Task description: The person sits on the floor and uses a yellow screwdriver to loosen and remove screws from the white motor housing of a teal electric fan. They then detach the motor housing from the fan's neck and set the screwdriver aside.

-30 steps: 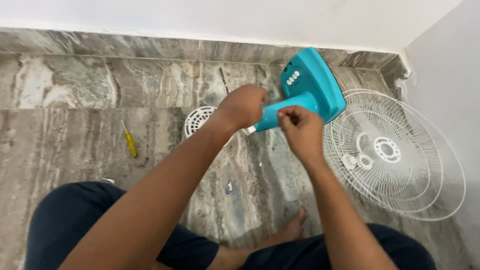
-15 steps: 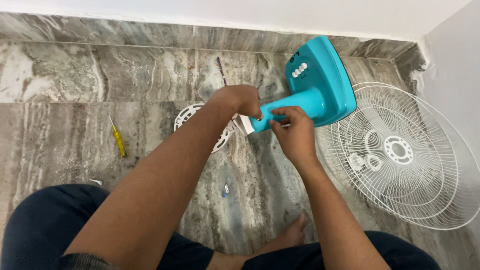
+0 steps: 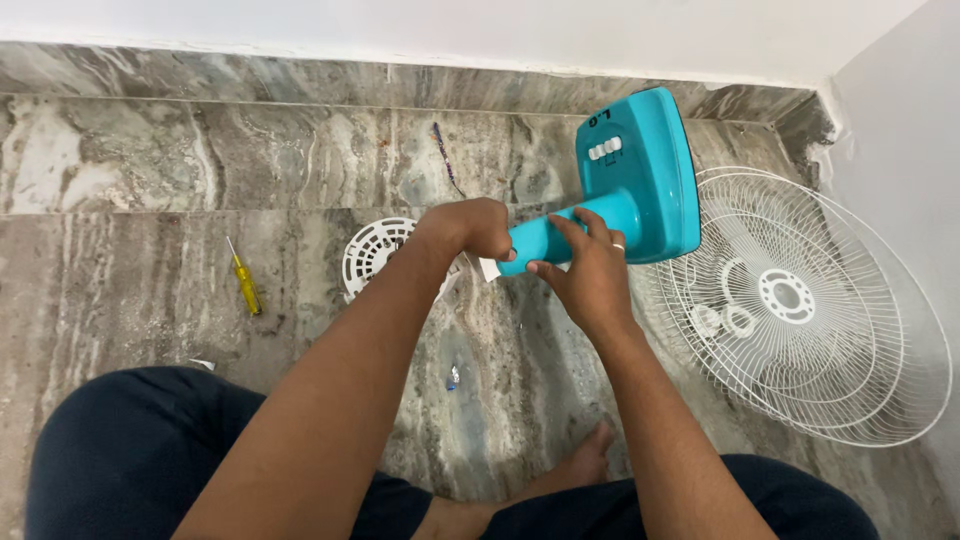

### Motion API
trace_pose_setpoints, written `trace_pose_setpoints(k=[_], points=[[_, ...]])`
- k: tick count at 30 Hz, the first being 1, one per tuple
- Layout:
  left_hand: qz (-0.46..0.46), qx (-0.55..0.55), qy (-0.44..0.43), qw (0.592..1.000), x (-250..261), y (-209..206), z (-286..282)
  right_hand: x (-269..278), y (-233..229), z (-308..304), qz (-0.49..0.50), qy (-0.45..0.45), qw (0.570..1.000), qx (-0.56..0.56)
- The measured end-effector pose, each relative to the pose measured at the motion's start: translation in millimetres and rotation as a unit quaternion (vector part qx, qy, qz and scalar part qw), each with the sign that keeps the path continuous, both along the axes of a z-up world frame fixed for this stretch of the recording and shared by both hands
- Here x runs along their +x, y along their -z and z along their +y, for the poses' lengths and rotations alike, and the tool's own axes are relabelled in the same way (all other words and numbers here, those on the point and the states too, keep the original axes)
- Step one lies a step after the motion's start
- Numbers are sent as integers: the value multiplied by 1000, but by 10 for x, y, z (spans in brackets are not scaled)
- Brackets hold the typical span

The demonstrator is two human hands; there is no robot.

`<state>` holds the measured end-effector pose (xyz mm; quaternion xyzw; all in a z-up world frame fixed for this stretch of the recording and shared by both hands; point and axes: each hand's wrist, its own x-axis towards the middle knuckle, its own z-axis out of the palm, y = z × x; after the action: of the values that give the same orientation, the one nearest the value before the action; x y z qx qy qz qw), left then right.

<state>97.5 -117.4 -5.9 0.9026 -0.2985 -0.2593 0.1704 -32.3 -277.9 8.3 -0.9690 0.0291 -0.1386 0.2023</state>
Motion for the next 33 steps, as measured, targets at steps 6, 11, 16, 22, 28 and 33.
trace_pose_setpoints(k=[6, 11, 16, 22, 28, 33], points=[[54, 76, -17, 995, 59, -125, -41, 7, 55, 0, -9, -11, 1000, -14], [65, 59, -39, 995, 158, 1, -75, 26, 78, -14, -19, -16, 1000, -18], [-5, -8, -46, 999, 43, 116, -112, 53, 67, -15, -10, -6, 1000, -17], [-290, -226, -143, 919, -856, 75, 38, 45, 91, -5, -21, -22, 1000, -8], [-255, -411, -240, 842, -1668, -119, 193, 47, 84, -37, -17, -32, 999, 2], [-327, -372, -316, 809, -1924, -253, 364, 82, 43, -92, -35, -58, 998, -8]])
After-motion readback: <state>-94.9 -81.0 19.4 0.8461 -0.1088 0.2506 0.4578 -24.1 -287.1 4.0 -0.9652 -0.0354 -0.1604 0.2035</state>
